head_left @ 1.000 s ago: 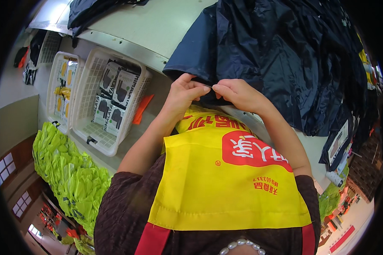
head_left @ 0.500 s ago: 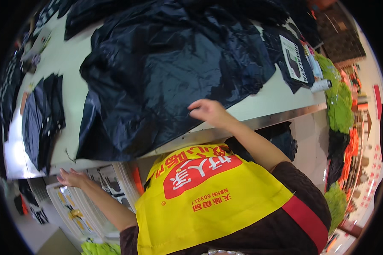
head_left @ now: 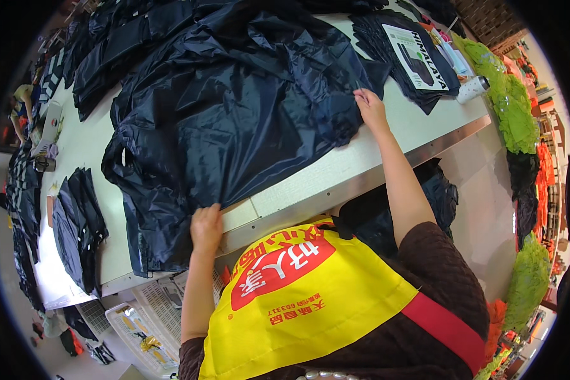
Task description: The person folds a black jacket on a white table, smoothing and aligning the fabric, then places it into a black plastic bag. They repeat the process with another jacket, folding and bagging it before stacking the finished items.
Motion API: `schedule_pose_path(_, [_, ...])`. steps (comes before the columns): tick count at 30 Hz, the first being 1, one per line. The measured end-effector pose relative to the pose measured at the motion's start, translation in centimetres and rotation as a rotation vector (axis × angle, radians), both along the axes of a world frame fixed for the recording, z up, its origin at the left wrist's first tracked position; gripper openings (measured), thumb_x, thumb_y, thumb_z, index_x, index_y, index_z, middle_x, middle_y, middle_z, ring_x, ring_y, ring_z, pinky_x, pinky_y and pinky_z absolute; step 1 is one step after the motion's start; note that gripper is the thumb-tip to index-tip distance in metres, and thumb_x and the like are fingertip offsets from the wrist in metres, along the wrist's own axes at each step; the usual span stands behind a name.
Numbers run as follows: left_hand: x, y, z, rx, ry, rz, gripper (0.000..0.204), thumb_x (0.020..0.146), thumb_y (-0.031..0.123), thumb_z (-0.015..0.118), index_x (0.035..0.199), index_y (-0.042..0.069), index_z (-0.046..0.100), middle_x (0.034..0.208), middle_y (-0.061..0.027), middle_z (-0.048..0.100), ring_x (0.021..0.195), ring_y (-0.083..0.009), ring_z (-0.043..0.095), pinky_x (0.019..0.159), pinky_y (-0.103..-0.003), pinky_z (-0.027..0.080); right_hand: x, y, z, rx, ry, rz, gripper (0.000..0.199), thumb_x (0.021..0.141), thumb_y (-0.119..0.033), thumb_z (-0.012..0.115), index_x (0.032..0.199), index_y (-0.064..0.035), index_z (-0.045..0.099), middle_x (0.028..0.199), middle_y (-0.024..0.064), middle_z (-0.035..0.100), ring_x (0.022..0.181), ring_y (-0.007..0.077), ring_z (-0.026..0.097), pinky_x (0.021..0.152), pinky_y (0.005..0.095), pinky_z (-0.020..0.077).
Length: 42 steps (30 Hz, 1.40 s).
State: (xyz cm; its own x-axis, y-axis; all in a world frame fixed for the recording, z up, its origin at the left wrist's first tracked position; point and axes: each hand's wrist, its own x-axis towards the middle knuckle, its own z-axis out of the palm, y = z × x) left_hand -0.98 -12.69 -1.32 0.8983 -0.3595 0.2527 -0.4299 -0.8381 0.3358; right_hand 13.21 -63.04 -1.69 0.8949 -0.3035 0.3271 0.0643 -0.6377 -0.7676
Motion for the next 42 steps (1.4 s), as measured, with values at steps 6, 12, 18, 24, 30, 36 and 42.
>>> schedule_pose_path(6, [-2.9, 8.3, 3.0, 0.345, 0.382, 0.634, 0.020, 0.084, 0.020, 0.052, 0.099, 0.013, 0.063, 0.091, -0.0141, 0.064, 0.087, -0.0329, 0.060, 0.072, -0.043, 0.049, -2.1, 5.9, 2.1, 0.237, 0.460, 0.459, 0.030, 0.090, -0.026, 0.057, 0.105, -0.0012, 0.063, 0.100, 0.0094, 0.065, 0.093, 0.0153, 0.060, 0.082, 0.0265, 0.0448])
schedule_pose_path(12, [-0.1, 0.9, 7.3, 0.143, 0.352, 0.513, 0.039, 0.078, 0.009, 0.057, 0.117, 0.013, 0.059, 0.113, -0.0140, 0.060, 0.107, -0.0309, 0.056, 0.088, -0.040, 0.047, -10.6, 12.0, 1.1, 0.361, 0.293, 0.508, 0.029, 0.086, -0.022, 0.062, 0.104, 0.0006, 0.062, 0.097, 0.0096, 0.061, 0.089, 0.0161, 0.060, 0.079, 0.0257, 0.0459])
schedule_pose_path(18, [5.5, -8.8, -0.7, -0.598, 0.536, -0.023, 0.050, 0.077, 0.003, 0.061, 0.125, 0.003, 0.049, 0.111, -0.0184, 0.058, 0.105, -0.0270, 0.056, 0.091, -0.033, 0.044, -11.2, 15.7, 0.2, 0.368, 0.428, 0.590, 0.029, 0.085, -0.018, 0.063, 0.105, 0.0029, 0.059, 0.095, 0.0074, 0.061, 0.084, 0.0140, 0.058, 0.075, 0.0251, 0.0458])
schedule_pose_path(24, [5.8, -12.6, 6.0, -1.136, 0.685, -0.225, 0.024, 0.083, 0.007, 0.065, 0.106, 0.005, 0.058, 0.122, -0.0073, 0.052, 0.105, -0.0127, 0.051, 0.090, -0.025, 0.041, -13.3, 16.3, 0.0, 1.479, 0.570, 0.470, 0.026, 0.092, -0.020, 0.055, 0.114, -0.0053, 0.052, 0.096, 0.0034, 0.061, 0.086, 0.0118, 0.060, 0.079, 0.0235, 0.0486])
schedule_pose_path(30, [4.3, -15.3, 7.6, -1.392, 0.889, -0.213, 0.035, 0.083, 0.001, 0.062, 0.117, 0.003, 0.054, 0.094, -0.0015, 0.058, 0.084, -0.0057, 0.055, 0.076, -0.018, 0.044, -15.0, 18.3, 0.8, 1.404, 0.916, 0.382, 0.034, 0.094, -0.031, 0.050, 0.117, -0.0063, 0.053, 0.103, 0.0084, 0.061, 0.091, 0.0166, 0.062, 0.078, 0.0298, 0.0525])
schedule_pose_path(36, [4.2, -14.7, 8.5, -1.090, 0.774, -0.279, 0.025, 0.085, 0.002, 0.060, 0.110, 0.002, 0.059, 0.091, -0.0014, 0.059, 0.084, -0.0070, 0.055, 0.077, -0.018, 0.044, -15.0, 14.1, 4.1, 0.943, 0.361, 0.149, 0.034, 0.095, -0.024, 0.048, 0.123, -0.0052, 0.052, 0.115, 0.0076, 0.058, 0.108, 0.0149, 0.052, 0.090, 0.0281, 0.0424])
schedule_pose_path(42, [4.0, -16.2, 9.8, -1.386, 0.741, -0.418, 0.016, 0.087, 0.001, 0.058, 0.103, 0.002, 0.056, 0.095, -0.0024, 0.060, 0.090, -0.0090, 0.057, 0.083, -0.021, 0.046, -12.6, 17.8, 9.6, 0.558, 0.248, 0.615, 0.029, 0.095, -0.017, 0.044, 0.116, 0.0018, 0.051, 0.109, 0.0077, 0.057, 0.104, 0.0135, 0.051, 0.093, 0.0256, 0.0366])
